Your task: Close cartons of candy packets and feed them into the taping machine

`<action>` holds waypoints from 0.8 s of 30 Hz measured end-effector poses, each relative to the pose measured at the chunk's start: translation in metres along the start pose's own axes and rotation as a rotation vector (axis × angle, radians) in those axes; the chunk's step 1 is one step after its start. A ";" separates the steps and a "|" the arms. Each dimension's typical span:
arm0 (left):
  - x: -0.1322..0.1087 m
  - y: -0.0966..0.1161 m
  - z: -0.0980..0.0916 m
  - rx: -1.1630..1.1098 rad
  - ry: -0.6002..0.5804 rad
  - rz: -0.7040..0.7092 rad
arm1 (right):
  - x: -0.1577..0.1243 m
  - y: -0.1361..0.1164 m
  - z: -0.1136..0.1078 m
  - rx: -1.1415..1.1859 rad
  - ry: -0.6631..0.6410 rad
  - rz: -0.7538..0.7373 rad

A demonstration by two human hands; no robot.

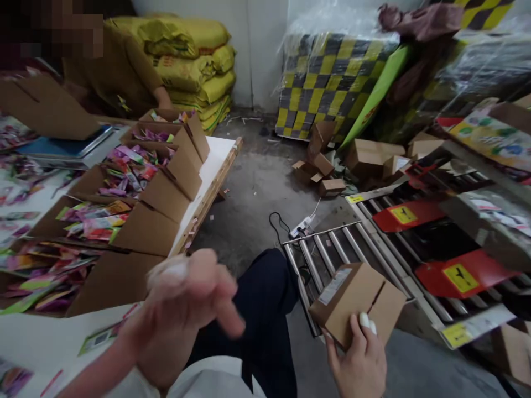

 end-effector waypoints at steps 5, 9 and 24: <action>0.065 -0.046 -0.069 -0.350 0.424 -0.012 | 0.005 -0.004 -0.008 -0.042 0.041 -0.011; 0.064 -0.131 -0.161 -0.495 1.056 -0.387 | 0.005 -0.003 -0.005 -0.013 0.049 -0.038; -0.002 -0.192 -0.222 -0.247 1.154 -0.607 | 0.079 0.058 0.031 -0.098 -0.048 0.186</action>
Point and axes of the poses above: each hand's wrist, its own x-axis towards the middle knuckle, its own z-axis out of the palm, y = z × x, the point moved 7 cm from there along x, towards the middle knuckle, and after that the axes turned 3 degrees about -x, right-handed, at the moved point
